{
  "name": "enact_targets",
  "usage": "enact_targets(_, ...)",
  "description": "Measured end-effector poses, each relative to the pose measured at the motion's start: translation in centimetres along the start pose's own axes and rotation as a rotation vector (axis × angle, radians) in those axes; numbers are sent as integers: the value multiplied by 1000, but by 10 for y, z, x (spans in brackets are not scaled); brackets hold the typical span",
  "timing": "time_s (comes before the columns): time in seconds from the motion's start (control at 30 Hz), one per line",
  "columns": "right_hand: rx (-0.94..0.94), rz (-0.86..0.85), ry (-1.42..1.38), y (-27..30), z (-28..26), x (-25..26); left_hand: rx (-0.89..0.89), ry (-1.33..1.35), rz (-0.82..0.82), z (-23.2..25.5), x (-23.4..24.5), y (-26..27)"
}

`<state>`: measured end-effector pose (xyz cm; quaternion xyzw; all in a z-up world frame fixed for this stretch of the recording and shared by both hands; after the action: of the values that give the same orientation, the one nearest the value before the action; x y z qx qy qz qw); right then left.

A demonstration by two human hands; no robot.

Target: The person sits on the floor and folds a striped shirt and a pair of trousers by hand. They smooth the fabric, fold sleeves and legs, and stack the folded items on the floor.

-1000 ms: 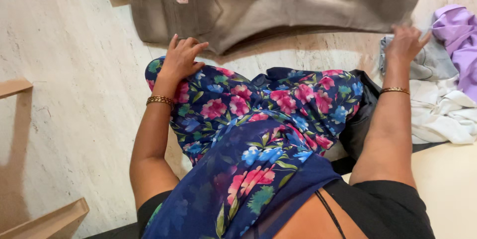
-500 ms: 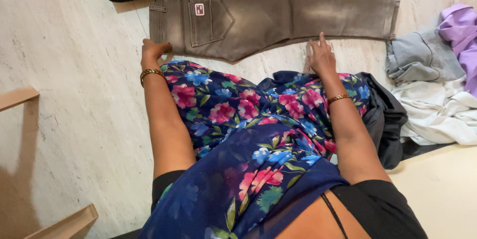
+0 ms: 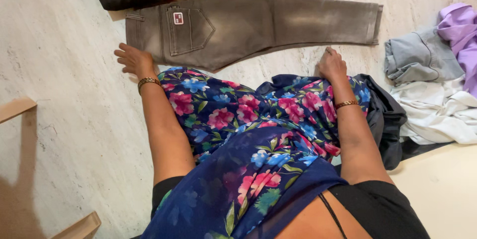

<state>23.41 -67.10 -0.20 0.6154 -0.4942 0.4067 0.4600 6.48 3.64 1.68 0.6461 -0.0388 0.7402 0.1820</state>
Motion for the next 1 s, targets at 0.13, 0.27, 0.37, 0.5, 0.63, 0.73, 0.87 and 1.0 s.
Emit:
enact_targets(0.13, 84, -4, 111, -8, 3, -1, -517, -61, 189, 50, 13, 26)
enact_targets(0.27, -65, -4, 100, -29, 15, -6, -1077, 129, 120, 119, -35, 129)
enact_targets(0.37, -114, 93, 66, -37, 39, 5, -1279, 46, 64, 165, -85, 234)
enact_targets(0.5, -200, 426, -204, -38, 74, 33, -1437, 129, 245, 194, -107, 313)
enact_targets(0.63, -505, 402, -1091, -43, 98, 31, -1451, 67, 309, 217, -118, 319)
enact_targets(0.73, -528, 385, -1175, -56, 92, 32, -1510, 57, 373, 229, -120, 317)
enact_targets(0.87, -386, 539, -1195, -66, 100, 43, -1562, -42, 411, 237, -125, 326)
enact_targets(1.0, -147, 717, -1098, -69, 121, 60, -1612, -27, 269, 229, -123, 329)
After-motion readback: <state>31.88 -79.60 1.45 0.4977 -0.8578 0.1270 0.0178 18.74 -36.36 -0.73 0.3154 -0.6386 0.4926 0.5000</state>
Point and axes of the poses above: each hand's wrist, its own y-axis away from the middle knuckle, its own x-axis out of the back of the hand, z = x × y, the point moved 5 cm from there along -y, towards the middle knuckle, and after that the axes turned 6 degrees about z, right-handed, at the moved point
